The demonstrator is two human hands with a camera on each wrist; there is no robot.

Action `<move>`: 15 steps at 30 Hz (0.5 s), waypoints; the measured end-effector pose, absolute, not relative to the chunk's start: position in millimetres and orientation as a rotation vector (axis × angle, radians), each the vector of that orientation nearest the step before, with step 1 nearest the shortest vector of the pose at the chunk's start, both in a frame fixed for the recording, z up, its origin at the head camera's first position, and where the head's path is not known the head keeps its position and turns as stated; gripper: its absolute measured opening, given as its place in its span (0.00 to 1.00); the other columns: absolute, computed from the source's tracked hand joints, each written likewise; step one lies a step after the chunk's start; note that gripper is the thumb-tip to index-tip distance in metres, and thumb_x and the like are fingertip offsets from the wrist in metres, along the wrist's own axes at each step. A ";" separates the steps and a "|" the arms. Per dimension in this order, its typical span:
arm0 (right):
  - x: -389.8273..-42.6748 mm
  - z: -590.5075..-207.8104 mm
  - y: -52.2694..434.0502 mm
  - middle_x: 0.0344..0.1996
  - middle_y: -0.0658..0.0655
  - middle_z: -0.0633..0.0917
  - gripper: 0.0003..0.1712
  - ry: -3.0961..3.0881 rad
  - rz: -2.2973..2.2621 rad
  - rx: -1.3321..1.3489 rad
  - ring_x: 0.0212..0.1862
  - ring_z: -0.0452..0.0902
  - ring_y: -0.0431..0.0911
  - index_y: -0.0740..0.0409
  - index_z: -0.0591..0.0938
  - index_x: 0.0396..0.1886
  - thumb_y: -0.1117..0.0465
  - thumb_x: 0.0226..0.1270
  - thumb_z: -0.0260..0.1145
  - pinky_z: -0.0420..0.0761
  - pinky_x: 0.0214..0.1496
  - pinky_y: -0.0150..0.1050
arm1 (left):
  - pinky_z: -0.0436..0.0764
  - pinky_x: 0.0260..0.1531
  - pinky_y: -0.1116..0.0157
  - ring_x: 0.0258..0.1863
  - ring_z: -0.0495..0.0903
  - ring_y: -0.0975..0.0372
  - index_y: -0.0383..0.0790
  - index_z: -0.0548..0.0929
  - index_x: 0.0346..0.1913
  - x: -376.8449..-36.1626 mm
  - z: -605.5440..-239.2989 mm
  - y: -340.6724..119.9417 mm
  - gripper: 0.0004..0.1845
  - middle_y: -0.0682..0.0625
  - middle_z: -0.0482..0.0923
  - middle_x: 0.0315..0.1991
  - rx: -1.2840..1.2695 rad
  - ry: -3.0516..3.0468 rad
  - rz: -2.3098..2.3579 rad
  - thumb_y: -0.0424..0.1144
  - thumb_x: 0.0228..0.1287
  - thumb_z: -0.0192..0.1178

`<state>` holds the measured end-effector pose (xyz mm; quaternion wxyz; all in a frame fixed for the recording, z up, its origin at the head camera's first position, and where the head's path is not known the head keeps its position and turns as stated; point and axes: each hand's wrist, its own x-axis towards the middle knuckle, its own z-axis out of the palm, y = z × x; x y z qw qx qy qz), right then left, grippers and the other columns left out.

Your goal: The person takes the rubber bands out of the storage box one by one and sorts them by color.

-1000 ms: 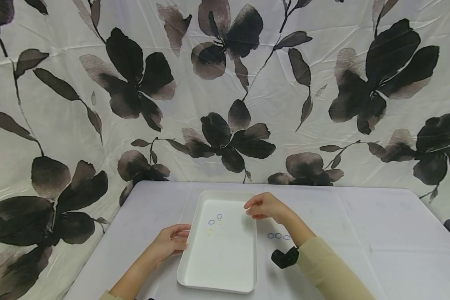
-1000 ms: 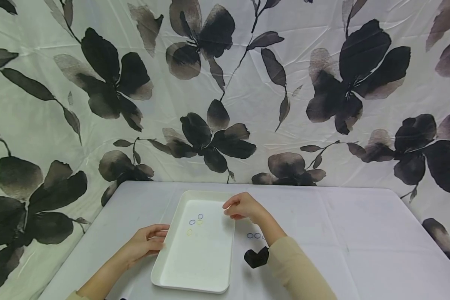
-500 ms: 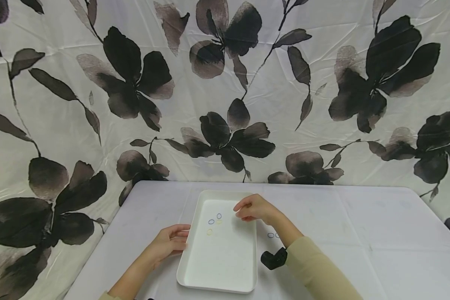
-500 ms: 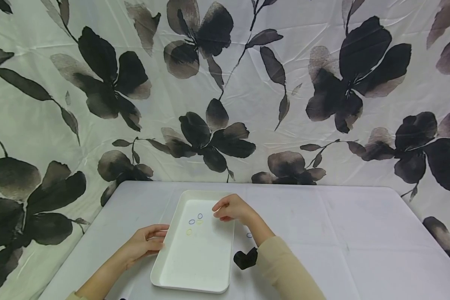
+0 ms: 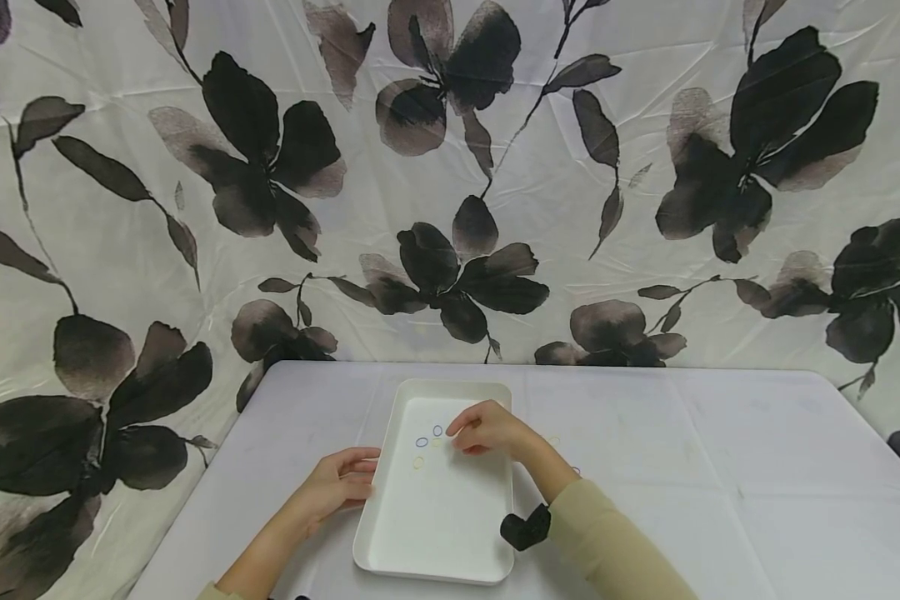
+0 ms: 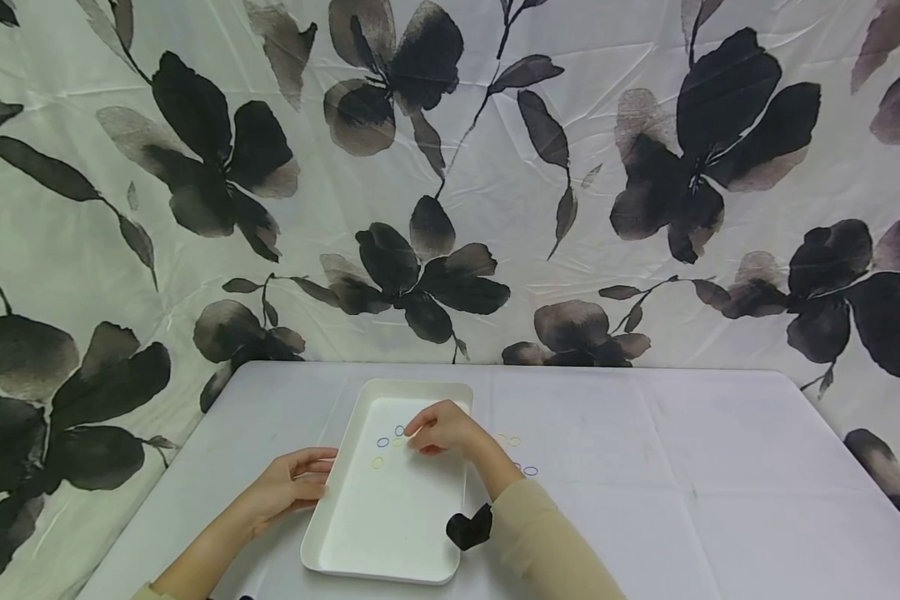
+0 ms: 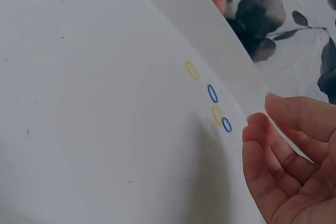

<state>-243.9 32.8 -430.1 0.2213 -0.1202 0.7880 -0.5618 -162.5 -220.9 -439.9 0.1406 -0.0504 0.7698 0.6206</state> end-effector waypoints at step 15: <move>-235.3 -448.4 6.0 0.17 0.49 0.79 0.09 2.160 -1.580 -0.454 0.20 0.72 0.39 0.69 0.84 0.34 0.74 0.48 0.67 0.75 0.24 0.29 | 0.81 0.41 0.59 0.46 0.78 0.53 0.26 0.68 0.60 -162.6 -441.3 -220.9 0.31 0.36 0.73 0.51 -0.153 2.231 1.787 0.19 0.48 0.58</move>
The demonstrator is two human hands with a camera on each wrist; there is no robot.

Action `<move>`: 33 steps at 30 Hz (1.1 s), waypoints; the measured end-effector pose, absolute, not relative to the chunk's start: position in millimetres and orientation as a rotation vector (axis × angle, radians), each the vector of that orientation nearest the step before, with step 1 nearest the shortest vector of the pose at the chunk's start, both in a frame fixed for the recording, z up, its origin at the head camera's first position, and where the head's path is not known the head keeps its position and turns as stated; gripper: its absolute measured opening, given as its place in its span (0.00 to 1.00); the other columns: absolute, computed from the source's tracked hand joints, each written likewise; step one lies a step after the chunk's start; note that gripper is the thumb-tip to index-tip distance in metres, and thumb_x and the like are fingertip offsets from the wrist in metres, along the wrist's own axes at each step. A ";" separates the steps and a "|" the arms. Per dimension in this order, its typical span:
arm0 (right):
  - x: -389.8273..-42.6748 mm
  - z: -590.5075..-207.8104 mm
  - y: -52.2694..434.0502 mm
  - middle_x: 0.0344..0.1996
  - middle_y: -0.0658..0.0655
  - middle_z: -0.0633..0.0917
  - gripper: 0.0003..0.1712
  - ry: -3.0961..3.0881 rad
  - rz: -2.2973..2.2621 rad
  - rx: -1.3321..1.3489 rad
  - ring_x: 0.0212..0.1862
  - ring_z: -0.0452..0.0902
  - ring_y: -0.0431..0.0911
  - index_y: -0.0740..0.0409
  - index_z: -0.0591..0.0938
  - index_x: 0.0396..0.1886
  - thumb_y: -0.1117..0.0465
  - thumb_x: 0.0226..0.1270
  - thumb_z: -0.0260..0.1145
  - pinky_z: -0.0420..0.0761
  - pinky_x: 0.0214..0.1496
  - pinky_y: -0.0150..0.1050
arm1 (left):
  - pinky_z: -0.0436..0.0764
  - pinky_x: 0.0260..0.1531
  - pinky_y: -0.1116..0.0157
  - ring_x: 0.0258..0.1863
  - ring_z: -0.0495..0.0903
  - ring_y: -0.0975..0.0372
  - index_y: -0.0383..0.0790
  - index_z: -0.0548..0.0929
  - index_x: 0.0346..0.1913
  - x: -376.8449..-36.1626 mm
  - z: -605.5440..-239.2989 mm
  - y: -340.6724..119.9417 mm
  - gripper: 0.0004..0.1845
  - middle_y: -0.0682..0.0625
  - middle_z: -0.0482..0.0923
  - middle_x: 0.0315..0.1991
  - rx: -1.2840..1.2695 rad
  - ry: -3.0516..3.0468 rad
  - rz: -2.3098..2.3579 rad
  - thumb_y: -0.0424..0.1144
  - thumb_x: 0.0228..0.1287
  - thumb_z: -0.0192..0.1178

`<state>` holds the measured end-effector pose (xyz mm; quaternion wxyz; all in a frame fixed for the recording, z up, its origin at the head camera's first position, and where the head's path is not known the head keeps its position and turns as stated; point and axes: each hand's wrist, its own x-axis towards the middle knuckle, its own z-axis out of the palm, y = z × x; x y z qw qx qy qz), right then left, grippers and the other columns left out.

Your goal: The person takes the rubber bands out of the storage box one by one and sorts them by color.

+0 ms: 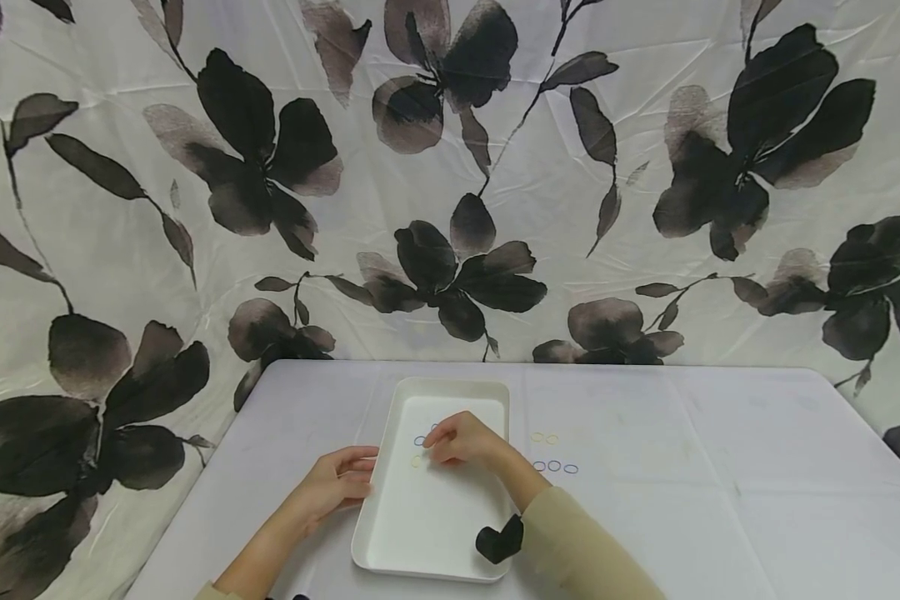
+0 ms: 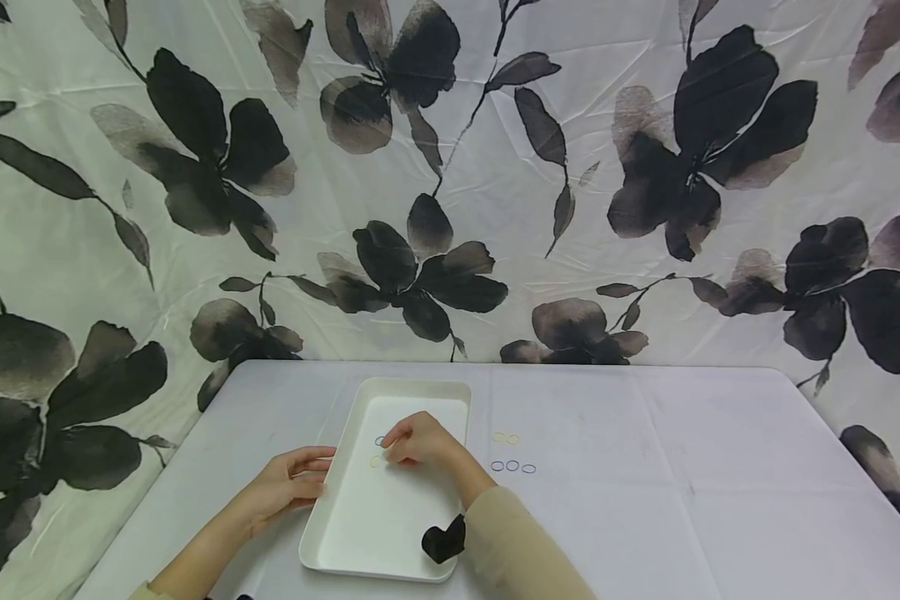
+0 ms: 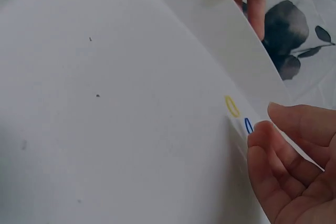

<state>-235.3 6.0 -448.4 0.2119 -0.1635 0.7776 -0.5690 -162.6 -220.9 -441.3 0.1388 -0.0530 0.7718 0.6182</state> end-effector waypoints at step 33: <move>-225.9 -460.0 -19.6 0.15 0.45 0.72 0.07 2.674 -1.207 -0.539 0.22 0.65 0.38 0.54 0.83 0.19 0.63 0.42 0.76 0.66 0.24 0.30 | 0.81 0.43 0.58 0.48 0.78 0.51 0.25 0.66 0.61 -162.7 -439.0 -222.3 0.32 0.35 0.72 0.52 -0.096 2.193 1.798 0.21 0.49 0.58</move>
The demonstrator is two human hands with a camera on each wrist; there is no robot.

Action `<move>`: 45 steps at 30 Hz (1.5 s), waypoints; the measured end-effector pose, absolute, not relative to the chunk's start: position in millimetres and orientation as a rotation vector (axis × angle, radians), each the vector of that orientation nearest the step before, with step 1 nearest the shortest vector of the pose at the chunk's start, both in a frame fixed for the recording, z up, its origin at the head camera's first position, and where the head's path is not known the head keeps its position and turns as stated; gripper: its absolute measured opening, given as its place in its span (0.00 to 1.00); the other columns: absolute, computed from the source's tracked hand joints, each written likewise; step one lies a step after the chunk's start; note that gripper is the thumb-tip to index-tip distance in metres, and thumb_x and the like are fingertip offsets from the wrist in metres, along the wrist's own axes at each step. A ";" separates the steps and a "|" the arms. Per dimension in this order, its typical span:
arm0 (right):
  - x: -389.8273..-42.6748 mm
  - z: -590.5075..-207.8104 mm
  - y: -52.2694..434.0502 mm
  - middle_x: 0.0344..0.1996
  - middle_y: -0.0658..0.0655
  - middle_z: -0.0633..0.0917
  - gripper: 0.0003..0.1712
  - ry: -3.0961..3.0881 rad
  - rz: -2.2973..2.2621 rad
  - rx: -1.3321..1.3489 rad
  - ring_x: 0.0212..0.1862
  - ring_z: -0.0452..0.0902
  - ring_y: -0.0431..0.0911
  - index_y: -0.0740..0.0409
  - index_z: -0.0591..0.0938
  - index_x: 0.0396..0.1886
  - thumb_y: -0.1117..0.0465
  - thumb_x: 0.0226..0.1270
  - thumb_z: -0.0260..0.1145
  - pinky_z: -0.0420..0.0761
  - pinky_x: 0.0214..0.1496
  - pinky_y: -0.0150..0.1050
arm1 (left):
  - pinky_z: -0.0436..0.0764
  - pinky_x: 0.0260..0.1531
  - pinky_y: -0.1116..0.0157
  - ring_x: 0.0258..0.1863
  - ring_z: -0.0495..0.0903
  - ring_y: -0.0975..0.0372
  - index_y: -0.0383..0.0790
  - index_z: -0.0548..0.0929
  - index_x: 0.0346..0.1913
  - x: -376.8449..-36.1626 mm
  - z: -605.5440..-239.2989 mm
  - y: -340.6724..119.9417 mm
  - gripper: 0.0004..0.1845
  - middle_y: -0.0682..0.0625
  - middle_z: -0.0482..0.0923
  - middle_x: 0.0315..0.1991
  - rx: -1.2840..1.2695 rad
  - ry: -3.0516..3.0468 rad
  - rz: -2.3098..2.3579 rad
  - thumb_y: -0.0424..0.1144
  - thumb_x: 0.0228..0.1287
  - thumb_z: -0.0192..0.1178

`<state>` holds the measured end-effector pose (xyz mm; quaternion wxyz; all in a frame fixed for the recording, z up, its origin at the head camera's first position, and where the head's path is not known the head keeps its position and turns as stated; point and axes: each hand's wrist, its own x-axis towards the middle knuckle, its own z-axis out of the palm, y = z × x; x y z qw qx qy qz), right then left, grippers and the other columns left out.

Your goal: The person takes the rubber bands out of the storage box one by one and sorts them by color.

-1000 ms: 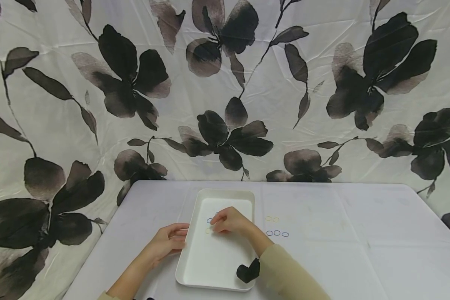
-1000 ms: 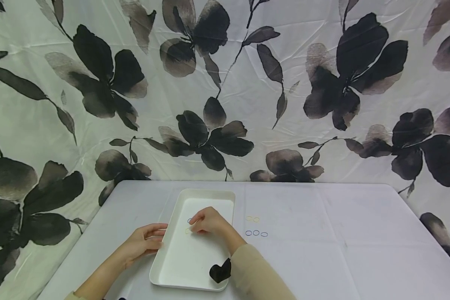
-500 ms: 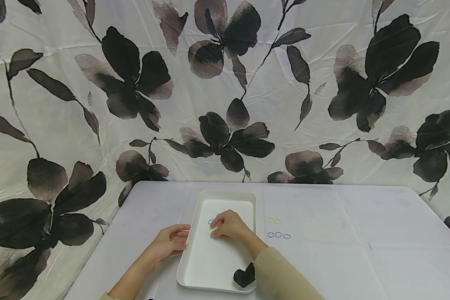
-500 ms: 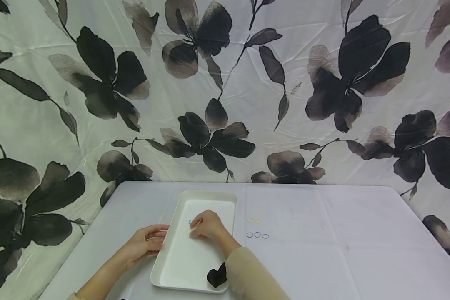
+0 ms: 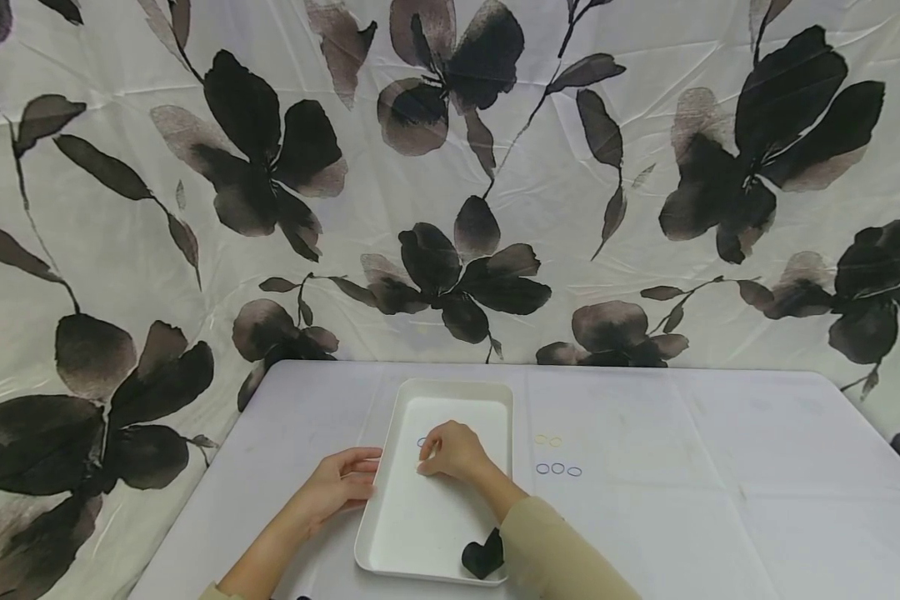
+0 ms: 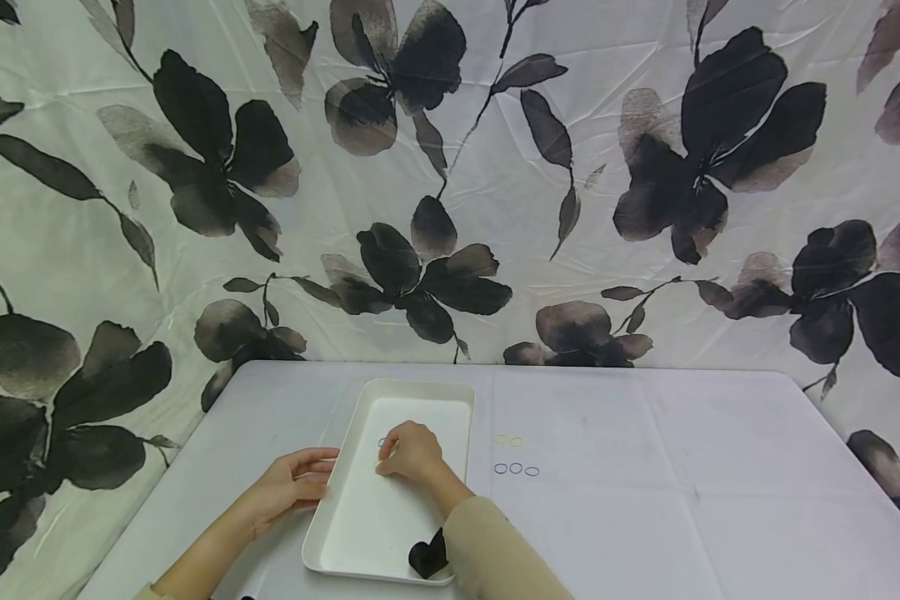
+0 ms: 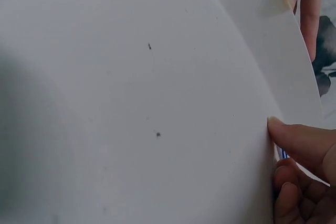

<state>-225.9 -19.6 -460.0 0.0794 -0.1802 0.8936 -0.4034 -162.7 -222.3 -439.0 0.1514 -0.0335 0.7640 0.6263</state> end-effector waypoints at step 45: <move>-226.5 -440.1 9.5 0.15 0.50 0.78 0.02 2.301 -1.471 -0.626 0.18 0.71 0.39 0.65 0.85 0.28 0.69 0.54 0.69 0.71 0.21 0.28 | 0.81 0.41 0.59 0.45 0.78 0.53 0.26 0.68 0.60 -162.4 -440.5 -220.1 0.31 0.35 0.73 0.50 -0.133 2.224 1.799 0.19 0.48 0.57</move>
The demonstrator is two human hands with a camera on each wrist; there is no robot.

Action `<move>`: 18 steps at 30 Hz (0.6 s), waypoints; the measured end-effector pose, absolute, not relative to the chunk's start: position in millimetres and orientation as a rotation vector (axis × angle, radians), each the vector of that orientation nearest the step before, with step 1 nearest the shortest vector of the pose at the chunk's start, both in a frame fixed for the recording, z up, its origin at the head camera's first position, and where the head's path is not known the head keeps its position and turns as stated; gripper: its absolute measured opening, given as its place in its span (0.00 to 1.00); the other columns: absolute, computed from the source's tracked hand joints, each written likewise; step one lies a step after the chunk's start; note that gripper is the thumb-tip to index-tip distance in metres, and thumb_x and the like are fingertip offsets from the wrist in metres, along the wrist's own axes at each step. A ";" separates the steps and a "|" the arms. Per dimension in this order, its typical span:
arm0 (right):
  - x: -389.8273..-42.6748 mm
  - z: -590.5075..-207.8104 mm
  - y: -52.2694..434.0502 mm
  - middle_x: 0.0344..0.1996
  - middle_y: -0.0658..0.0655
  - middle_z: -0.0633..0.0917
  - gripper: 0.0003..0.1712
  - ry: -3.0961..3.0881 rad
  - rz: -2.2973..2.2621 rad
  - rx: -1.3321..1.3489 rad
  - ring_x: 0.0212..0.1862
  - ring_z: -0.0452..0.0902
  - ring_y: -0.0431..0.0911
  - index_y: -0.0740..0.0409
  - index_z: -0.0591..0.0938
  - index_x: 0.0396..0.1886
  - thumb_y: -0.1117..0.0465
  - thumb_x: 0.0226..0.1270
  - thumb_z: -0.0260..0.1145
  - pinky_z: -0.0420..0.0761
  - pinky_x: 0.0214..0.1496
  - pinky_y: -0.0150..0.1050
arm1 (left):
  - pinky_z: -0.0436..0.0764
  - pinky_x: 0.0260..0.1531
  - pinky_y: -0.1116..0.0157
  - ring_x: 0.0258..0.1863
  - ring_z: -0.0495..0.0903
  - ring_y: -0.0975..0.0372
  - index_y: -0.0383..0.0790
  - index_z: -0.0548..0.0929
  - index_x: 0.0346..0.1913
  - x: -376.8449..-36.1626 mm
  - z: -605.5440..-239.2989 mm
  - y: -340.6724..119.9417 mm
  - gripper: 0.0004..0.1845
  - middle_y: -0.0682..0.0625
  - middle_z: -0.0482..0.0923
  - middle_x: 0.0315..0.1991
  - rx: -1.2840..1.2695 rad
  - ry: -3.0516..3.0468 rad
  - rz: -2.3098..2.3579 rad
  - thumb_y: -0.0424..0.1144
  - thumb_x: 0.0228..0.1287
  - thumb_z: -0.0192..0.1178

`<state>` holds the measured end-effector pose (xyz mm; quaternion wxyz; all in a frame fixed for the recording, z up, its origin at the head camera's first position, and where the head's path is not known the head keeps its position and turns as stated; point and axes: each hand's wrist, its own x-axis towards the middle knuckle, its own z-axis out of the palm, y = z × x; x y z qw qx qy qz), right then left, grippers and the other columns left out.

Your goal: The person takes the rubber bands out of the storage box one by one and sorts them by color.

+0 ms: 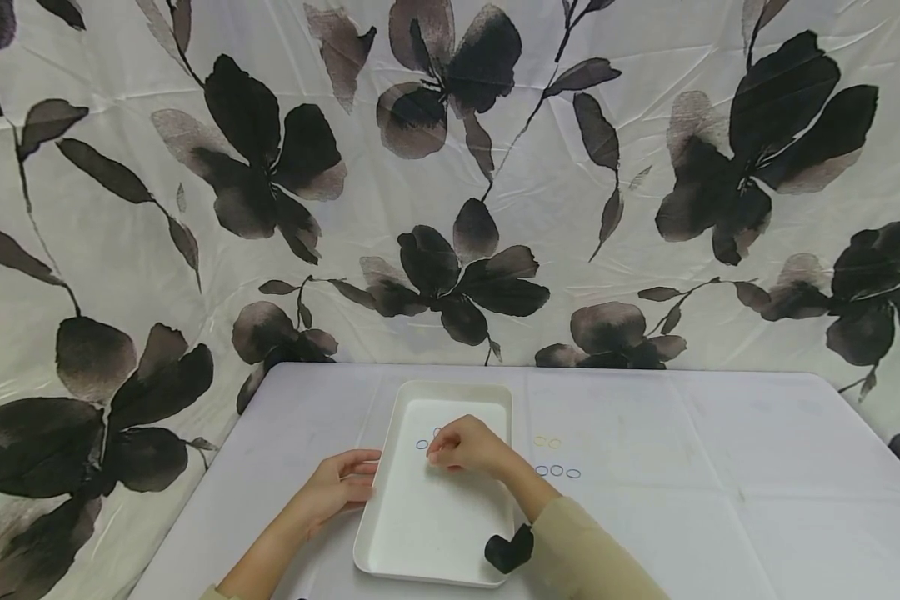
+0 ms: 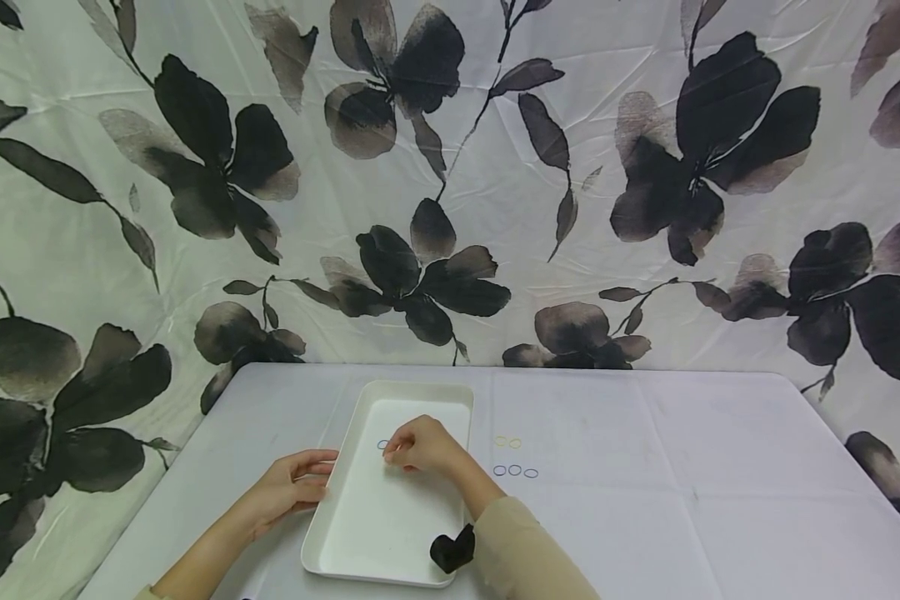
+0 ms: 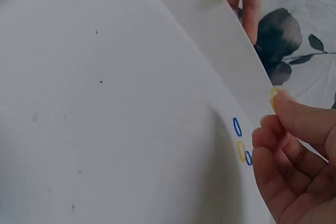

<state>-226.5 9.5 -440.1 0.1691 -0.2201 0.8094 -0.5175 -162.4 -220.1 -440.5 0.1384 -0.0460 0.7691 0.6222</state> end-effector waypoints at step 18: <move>-231.5 -433.5 28.8 0.20 0.56 0.84 0.05 2.201 -1.696 -0.482 0.22 0.79 0.43 0.67 0.85 0.29 0.68 0.54 0.69 0.82 0.29 0.37 | 0.81 0.41 0.59 0.44 0.79 0.53 0.25 0.68 0.60 -162.2 -440.3 -220.1 0.31 0.35 0.73 0.50 -0.119 2.230 1.802 0.20 0.47 0.58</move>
